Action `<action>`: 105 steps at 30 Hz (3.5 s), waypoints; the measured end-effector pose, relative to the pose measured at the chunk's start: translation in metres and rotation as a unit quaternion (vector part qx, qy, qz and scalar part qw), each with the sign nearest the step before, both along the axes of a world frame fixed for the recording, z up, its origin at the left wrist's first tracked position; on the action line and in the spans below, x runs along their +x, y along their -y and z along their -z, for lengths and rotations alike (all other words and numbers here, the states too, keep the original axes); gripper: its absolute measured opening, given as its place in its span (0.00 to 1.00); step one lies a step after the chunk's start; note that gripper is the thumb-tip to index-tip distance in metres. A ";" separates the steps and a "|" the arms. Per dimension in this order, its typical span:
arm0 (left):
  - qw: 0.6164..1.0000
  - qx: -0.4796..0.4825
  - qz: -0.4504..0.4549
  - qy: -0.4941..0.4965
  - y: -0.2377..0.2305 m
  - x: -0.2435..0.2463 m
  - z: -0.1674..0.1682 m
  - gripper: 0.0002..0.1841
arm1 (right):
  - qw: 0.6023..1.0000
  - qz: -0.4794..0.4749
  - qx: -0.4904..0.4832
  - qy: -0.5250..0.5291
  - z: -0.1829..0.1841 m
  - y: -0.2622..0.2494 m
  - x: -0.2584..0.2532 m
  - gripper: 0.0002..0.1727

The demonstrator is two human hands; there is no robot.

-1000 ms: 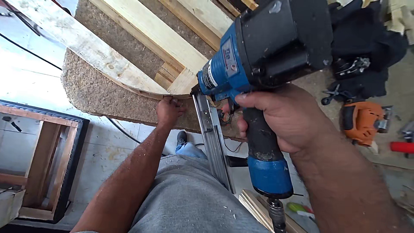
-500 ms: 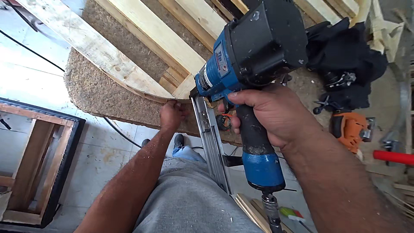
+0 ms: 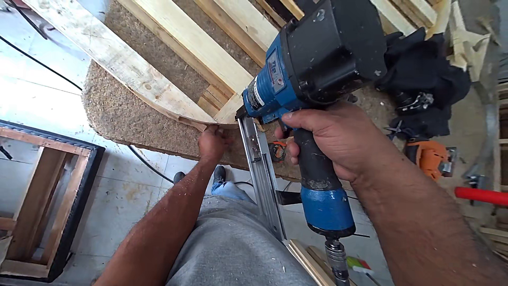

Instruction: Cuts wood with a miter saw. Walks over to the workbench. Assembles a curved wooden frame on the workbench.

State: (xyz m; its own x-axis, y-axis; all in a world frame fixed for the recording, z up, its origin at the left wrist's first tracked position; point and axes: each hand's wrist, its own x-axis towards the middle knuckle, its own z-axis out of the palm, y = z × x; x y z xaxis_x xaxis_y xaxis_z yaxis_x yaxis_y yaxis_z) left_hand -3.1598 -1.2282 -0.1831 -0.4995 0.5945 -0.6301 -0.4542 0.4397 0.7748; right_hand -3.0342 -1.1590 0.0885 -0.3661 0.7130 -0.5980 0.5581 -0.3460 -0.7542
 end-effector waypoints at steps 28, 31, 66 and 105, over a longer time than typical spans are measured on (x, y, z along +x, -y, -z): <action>0.993 -0.032 0.073 -0.086 0.002 -0.005 0.002 0.16 | 0.999 -0.017 -0.005 0.046 0.004 0.012 -0.026 0.11; 0.995 -0.021 0.063 -0.075 0.002 -0.005 0.002 0.16 | 0.999 -0.021 0.000 0.046 0.004 0.014 -0.029 0.10; 0.917 -0.177 0.099 -0.343 0.045 -0.055 -0.009 0.27 | 0.999 0.016 -0.002 0.028 0.093 0.069 0.052 0.08; 0.959 -0.050 0.188 -0.204 0.051 -0.091 -0.005 0.13 | 0.996 0.062 0.013 -0.059 0.009 0.070 -0.031 0.08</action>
